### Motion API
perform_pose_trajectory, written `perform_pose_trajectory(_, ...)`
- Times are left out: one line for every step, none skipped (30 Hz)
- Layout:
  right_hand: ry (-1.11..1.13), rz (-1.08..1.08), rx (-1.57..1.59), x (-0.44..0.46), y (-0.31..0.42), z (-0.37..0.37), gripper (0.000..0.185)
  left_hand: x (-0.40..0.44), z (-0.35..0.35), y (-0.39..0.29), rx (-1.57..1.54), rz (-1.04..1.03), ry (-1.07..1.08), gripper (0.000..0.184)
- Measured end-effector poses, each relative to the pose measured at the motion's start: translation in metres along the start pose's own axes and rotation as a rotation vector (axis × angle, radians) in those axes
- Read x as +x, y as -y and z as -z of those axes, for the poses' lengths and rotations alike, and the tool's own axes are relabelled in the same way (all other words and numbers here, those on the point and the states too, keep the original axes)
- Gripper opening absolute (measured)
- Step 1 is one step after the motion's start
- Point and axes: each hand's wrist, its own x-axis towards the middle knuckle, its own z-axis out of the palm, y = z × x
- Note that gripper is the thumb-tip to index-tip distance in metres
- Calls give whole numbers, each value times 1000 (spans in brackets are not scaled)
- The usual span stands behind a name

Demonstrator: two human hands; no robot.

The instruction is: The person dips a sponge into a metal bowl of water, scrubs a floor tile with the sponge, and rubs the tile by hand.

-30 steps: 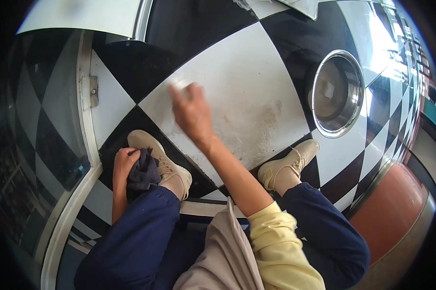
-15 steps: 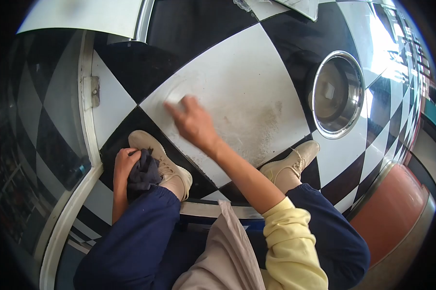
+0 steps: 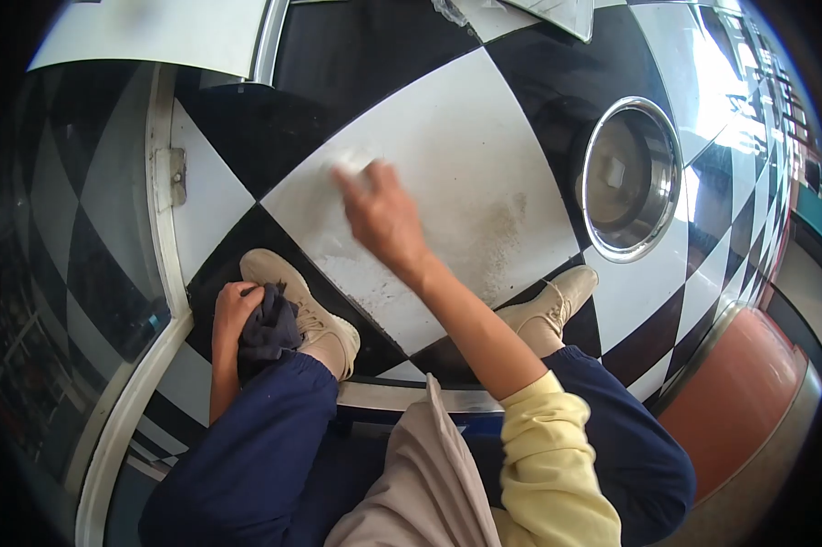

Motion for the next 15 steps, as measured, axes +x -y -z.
perform_pose_trajectory(121, 119, -12, -11, 3, -8, 45, 1, 0, 1, 9, 0, 2, 37)
perform_pose_trajectory(177, 203, -17, -18, 10, -12, 46, 1, -1, 3, 7, -13, -13, 37)
perform_pose_trajectory(175, 220, -46, -20, 6, -14, 47, 2, -3, 7, 5, -24, -24, 37)
perform_pose_trajectory(175, 237, -74, -19, 1, -13, 47, 2, -4, 9, 4, -33, -36, 37)
perform_pose_trajectory(81, 127, -29, -9, -1, -5, 48, 0, -3, 5, -8, -24, -38, 37)
perform_pose_trajectory(-11, 12, 15, 2, -4, 3, 49, -3, -1, 0, -18, -15, -36, 36)
perform_pose_trajectory(-91, -69, 23, 11, -8, 8, 51, -4, 1, -4, -26, -9, -33, 36)
perform_pose_trajectory(-47, -39, 11, 9, -5, 4, 51, -4, 1, -4, -22, 0, -16, 36)
perform_pose_trajectory(-5, -7, -3, 4, 2, -2, 51, -3, 2, -5, -21, 5, 0, 36)
perform_pose_trajectory(37, 27, -18, -3, 9, -10, 52, -2, 3, -5, -20, 11, 13, 36)
perform_pose_trajectory(144, 162, 8, -14, 16, -17, 53, 0, 1, -3, -12, -8, 3, 36)
perform_pose_trajectory(220, 246, 30, -25, 20, -22, 53, 1, -1, 2, -3, -22, -7, 36)
perform_pose_trajectory(186, 226, 19, -25, 16, -22, 53, 1, -2, 6, 8, -34, -14, 36)
perform_pose_trajectory(154, 207, 10, -20, 10, -17, 52, 1, -1, 5, 1, -27, -24, 36)
perform_pose_trajectory(68, 77, 23, -13, 3, -13, 51, 0, -1, 2, -6, -17, -31, 36)
